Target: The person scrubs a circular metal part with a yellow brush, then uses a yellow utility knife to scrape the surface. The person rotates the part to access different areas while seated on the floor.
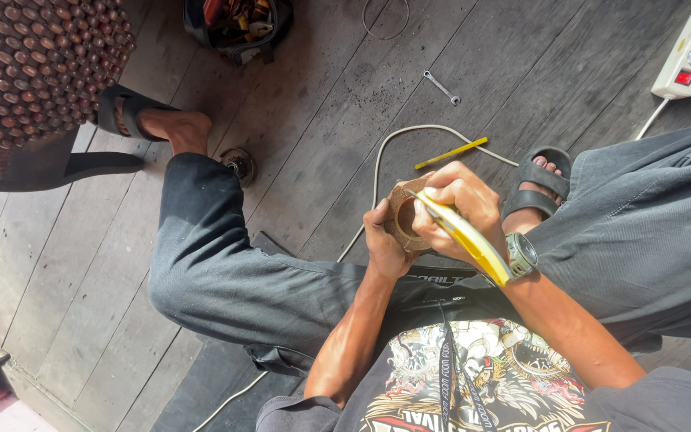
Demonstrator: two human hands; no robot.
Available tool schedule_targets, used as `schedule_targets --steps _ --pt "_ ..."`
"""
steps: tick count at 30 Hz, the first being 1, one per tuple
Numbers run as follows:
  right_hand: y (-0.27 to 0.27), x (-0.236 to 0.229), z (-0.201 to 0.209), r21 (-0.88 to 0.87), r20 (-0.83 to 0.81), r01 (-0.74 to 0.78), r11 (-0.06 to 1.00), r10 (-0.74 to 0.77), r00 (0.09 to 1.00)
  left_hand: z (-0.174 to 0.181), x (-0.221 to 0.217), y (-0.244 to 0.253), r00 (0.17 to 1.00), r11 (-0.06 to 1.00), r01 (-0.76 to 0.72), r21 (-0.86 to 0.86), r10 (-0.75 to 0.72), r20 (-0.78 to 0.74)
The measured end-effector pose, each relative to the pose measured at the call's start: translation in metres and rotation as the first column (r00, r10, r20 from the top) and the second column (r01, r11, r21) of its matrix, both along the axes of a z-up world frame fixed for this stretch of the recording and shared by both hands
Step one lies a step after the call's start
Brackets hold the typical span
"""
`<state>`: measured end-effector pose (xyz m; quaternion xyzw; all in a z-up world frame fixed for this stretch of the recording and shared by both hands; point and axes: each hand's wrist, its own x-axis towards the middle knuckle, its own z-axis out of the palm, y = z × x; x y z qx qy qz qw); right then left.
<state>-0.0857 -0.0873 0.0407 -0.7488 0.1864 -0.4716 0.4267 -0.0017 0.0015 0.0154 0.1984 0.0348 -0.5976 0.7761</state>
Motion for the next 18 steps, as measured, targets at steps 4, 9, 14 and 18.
schedule_targets --steps 4,9,14,18 --pt "-0.001 -0.001 -0.001 -0.003 0.017 -0.014 1.0 0.014 1.0 -0.035 -0.001 0.008 0.999 1.0 0.006 0.021 -0.006 0.041" --pt "0.0 -0.001 -0.003 -0.014 -0.002 -0.003 1.0 0.003 1.0 -0.069 -0.004 0.016 0.999 1.0 0.008 0.024 -0.009 0.052" --pt "-0.001 -0.002 -0.003 -0.009 -0.009 -0.013 1.0 0.013 1.0 -0.042 0.001 0.008 1.0 1.0 0.014 0.003 -0.014 0.022" --pt "0.0 -0.001 -0.002 -0.016 -0.019 -0.012 1.0 0.011 1.0 -0.06 0.0 0.015 1.0 0.999 0.013 0.03 -0.014 0.024"
